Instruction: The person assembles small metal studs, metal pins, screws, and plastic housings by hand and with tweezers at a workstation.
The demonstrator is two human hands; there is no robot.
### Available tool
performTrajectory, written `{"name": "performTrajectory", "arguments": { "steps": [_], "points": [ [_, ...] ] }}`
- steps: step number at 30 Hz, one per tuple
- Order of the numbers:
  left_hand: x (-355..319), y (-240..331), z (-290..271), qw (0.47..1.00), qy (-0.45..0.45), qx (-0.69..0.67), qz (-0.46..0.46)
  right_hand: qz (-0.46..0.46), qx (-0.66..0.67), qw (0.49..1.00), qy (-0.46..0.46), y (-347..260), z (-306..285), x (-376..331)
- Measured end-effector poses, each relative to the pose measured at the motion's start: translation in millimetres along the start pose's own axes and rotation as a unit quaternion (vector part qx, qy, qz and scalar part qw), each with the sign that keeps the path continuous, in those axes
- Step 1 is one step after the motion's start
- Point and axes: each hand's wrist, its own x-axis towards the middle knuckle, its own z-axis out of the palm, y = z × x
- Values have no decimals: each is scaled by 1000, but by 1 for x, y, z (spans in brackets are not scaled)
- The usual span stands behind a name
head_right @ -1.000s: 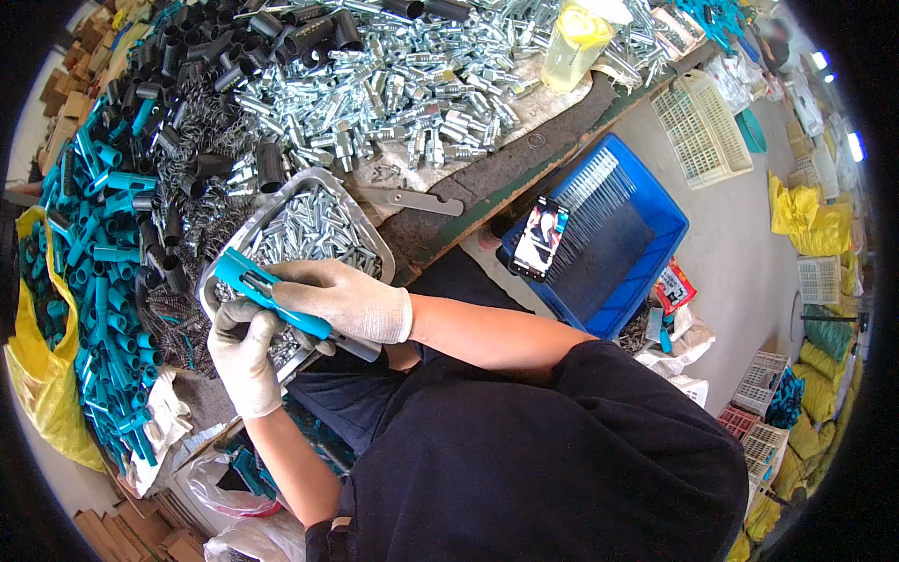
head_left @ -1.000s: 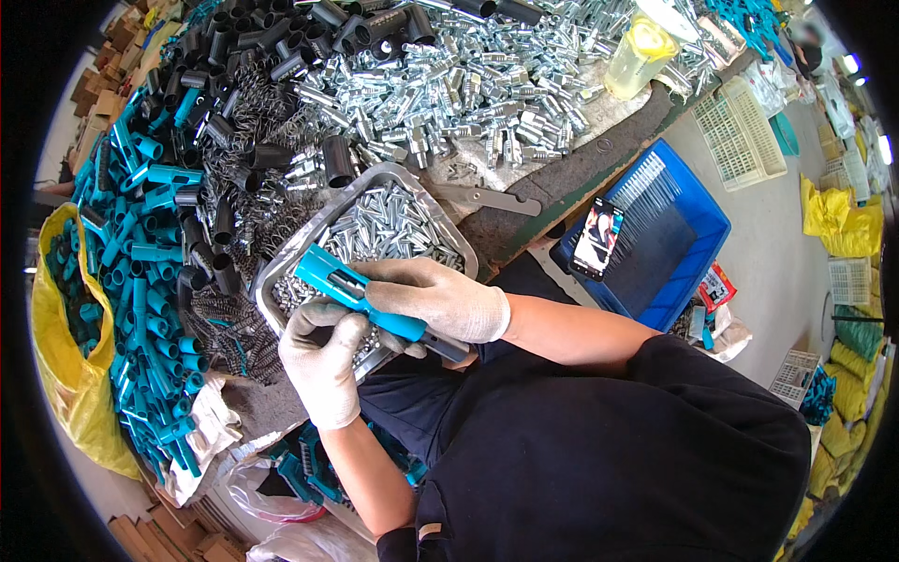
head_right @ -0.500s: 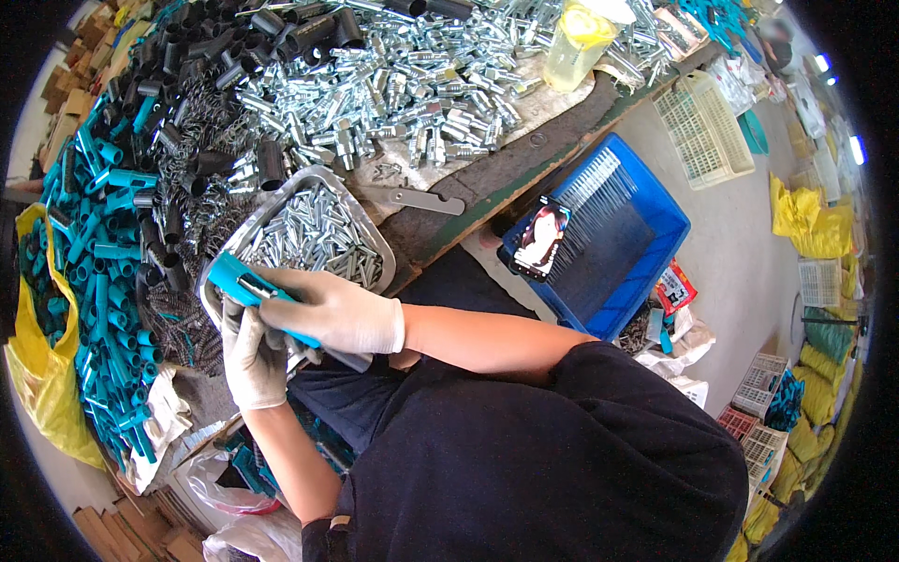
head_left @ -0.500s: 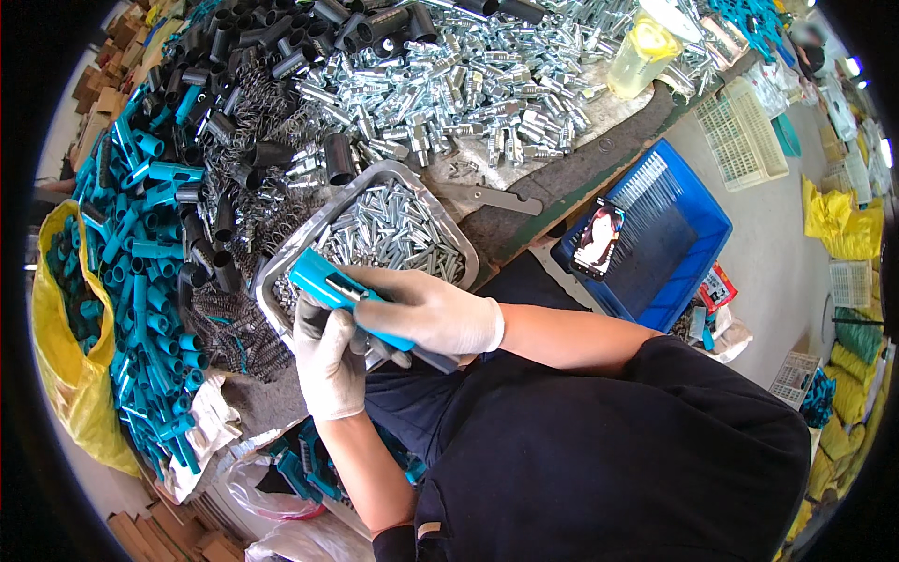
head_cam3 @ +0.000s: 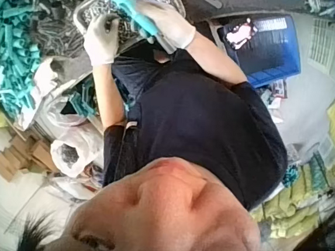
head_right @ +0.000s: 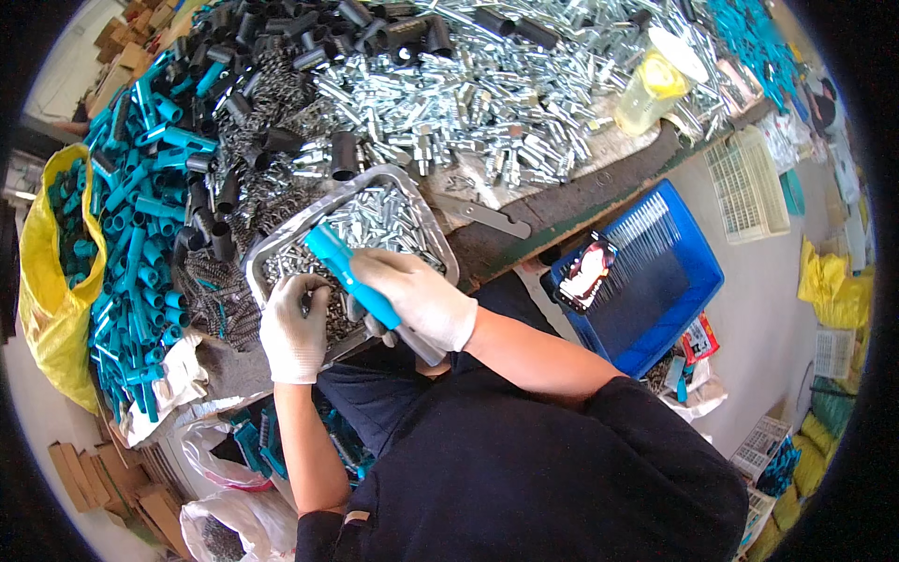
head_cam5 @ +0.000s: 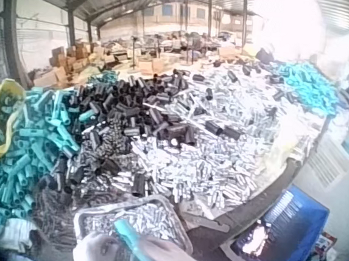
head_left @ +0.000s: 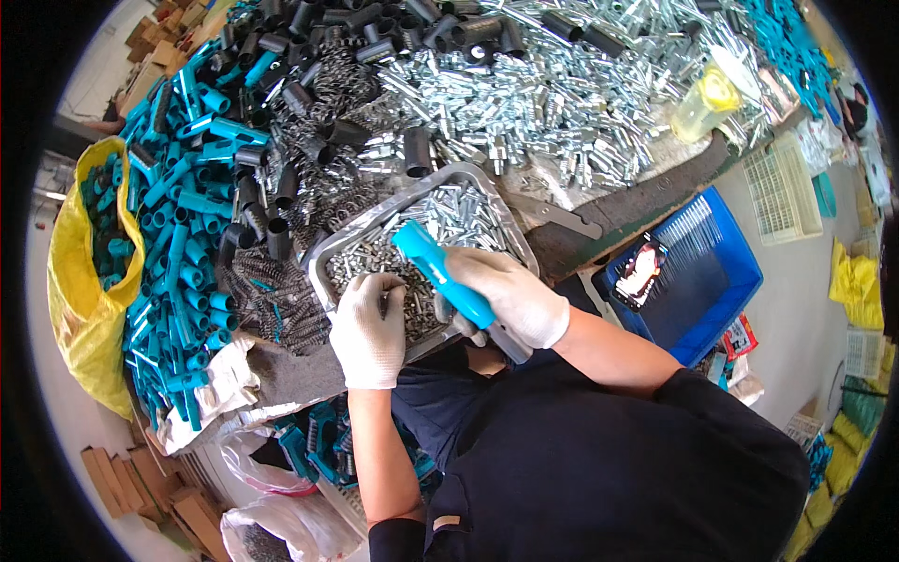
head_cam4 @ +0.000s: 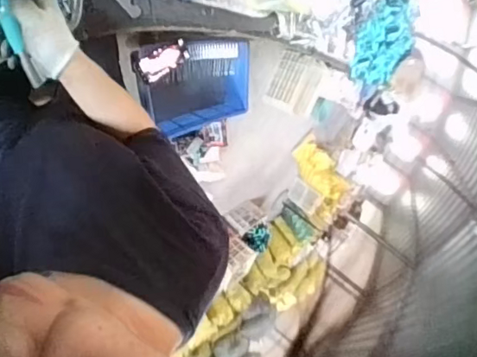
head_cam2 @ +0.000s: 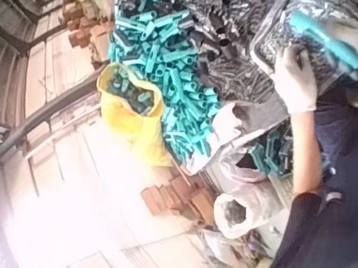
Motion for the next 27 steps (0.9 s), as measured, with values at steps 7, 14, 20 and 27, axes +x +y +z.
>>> {"name": "performTrajectory", "arguments": {
  "steps": [7,14,20,27],
  "points": [
    [11,-9,-9,996,38,-61,-56,3,46,999,6,-9,-8,5],
    [2,6,-7,996,-72,44,2,-19,20,1000,15,-10,-7,1],
    [2,2,0,998,-46,41,-23,9,52,998,14,-4,-8,3],
    [4,9,-8,996,-3,23,-81,37,93,995,-2,-4,-11,2]
  ]
}}
